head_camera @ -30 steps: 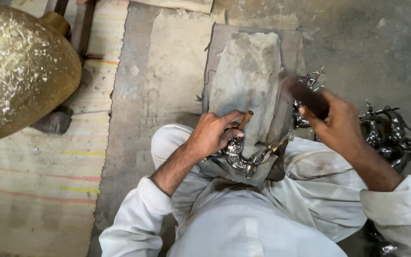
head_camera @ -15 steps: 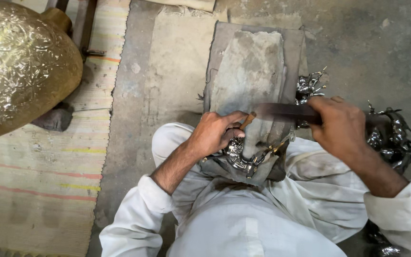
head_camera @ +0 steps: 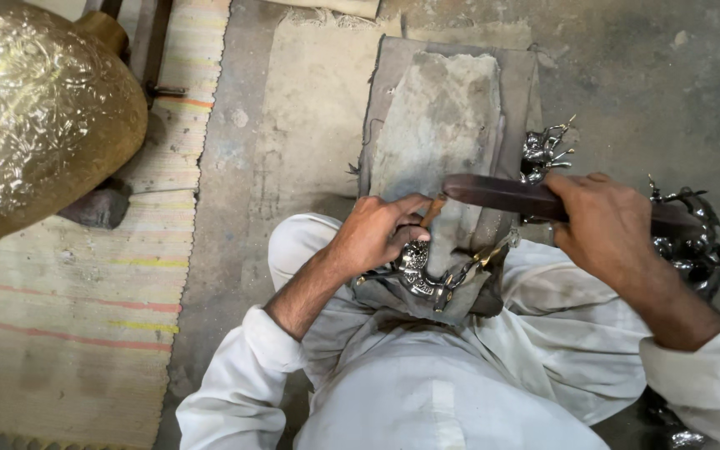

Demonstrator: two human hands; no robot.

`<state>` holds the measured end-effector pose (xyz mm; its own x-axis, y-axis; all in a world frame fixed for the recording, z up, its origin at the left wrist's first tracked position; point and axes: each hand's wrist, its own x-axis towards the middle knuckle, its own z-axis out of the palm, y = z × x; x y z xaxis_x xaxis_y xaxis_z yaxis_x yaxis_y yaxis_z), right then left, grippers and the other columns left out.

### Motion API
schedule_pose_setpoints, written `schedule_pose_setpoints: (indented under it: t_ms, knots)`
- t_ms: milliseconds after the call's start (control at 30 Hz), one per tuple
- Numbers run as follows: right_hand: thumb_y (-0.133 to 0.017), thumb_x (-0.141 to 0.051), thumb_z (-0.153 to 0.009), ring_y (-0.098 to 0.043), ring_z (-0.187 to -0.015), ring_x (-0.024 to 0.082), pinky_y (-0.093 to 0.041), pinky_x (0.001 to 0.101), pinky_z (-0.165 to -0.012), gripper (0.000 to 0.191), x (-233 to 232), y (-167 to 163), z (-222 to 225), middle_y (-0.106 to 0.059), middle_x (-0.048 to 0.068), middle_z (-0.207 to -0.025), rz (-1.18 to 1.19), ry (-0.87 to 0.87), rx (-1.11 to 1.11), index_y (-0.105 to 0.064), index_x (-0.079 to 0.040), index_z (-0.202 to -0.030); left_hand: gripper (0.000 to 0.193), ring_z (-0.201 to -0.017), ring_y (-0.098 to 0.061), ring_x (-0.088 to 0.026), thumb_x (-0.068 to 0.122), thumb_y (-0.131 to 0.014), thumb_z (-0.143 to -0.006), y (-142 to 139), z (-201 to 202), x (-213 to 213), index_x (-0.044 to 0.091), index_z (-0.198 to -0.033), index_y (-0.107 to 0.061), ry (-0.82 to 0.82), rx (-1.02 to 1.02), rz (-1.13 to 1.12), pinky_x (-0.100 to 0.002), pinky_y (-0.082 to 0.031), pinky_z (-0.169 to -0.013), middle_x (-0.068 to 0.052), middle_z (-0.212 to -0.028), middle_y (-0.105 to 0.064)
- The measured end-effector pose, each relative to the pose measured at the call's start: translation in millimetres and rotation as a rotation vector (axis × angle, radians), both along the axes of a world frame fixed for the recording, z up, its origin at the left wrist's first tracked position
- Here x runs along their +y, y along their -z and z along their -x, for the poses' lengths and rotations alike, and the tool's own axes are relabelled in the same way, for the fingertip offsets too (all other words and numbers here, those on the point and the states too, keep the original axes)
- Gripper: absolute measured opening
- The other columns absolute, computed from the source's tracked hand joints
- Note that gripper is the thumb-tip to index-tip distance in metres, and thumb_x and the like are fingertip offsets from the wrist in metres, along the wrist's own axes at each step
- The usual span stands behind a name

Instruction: The person sits cross-legged on the floor holding a silver horse figurine against a stone block, positioning a small punch on the ornament and striking it with a wooden mallet to shape the metal details, repositioning the figurine and punch repeatedly as they work.

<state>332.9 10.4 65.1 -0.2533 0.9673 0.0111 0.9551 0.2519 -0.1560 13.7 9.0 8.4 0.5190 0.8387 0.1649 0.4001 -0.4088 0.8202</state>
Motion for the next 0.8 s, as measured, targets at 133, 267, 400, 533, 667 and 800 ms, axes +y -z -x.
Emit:
schedule_pose_setpoints:
  t_ms: [133, 267, 400, 533, 667, 800]
  knots:
    - [-0.078, -0.024, -0.083, -0.07, -0.088, 0.03, -0.053, 0.0434, -0.078, 0.033, -8.4, 12.9, -11.1, -0.073, 0.011, -0.093, 0.107, 0.029, -0.216, -0.074, -0.02, -0.115, 0.04, -0.1, -0.08, -0.025, 0.013, -0.077, -0.092, -4.5, 5.8, 0.0, 0.006, -0.128, -0.061, -0.088, -0.193, 0.077, -0.035, -0.064, -0.078, -0.014, -0.103, -0.079]
    - [-0.08, -0.027, -0.085, -0.068, -0.081, 0.017, -0.053, 0.0355, -0.075, 0.039, -24.3, 43.8, -14.3, -0.074, 0.007, -0.089, 0.468, 0.226, 0.396, -0.068, -0.012, -0.118, 0.045, -0.098, -0.08, -0.024, 0.015, -0.081, -0.09, -13.4, 11.0, 8.1, 0.007, -0.128, -0.061, -0.068, -0.141, 0.095, -0.035, -0.063, -0.08, -0.011, -0.098, -0.079]
    - [-0.079, -0.022, -0.082, -0.062, -0.085, 0.007, -0.051, 0.0268, -0.074, 0.046, -58.5, 73.9, -5.2, -0.069, -0.002, -0.095, 0.469, 0.191, 0.922, -0.062, -0.008, -0.123, 0.041, -0.095, -0.078, -0.029, 0.014, -0.076, -0.092, -20.0, 3.0, 17.0, 0.009, -0.129, -0.062, 0.216, -0.102, -0.034, -0.039, -0.061, -0.076, -0.012, -0.102, -0.077]
    - [-0.082, -0.025, -0.087, -0.055, -0.074, 0.014, -0.048, 0.0321, -0.066, 0.035, -86.3, 78.1, 5.6, -0.061, 0.007, -0.083, 0.403, 0.342, 0.674, -0.068, -0.004, -0.111, 0.038, -0.081, -0.073, -0.036, 0.019, -0.076, -0.09, -20.0, -3.4, 26.3, 0.013, -0.125, -0.064, 0.325, 0.127, -0.147, -0.047, -0.056, -0.07, -0.014, -0.087, -0.075]
    - [-0.083, -0.028, -0.083, -0.057, -0.063, 0.017, -0.049, 0.0361, -0.06, 0.043, -101.7, 68.0, 20.5, -0.064, 0.011, -0.073, 0.318, 0.445, 0.513, -0.067, -0.006, -0.116, 0.038, -0.08, -0.072, -0.036, 0.021, -0.075, -0.09, -15.8, -7.2, 30.5, 0.012, -0.125, -0.062, 0.393, 0.188, -0.215, -0.049, -0.055, -0.07, -0.013, -0.087, -0.075]
    - [-0.079, -0.025, -0.09, -0.064, -0.069, 0.017, -0.052, 0.0345, -0.063, 0.04, -114.1, 62.8, 37.8, -0.069, 0.009, -0.083, -0.051, 0.453, 0.661, -0.063, -0.004, -0.12, 0.04, -0.081, -0.072, -0.037, 0.023, -0.075, -0.091, -13.0, -8.2, 30.9, 0.011, -0.126, -0.061, 0.388, 0.234, -0.21, -0.05, -0.054, -0.069, -0.012, -0.086, -0.075]
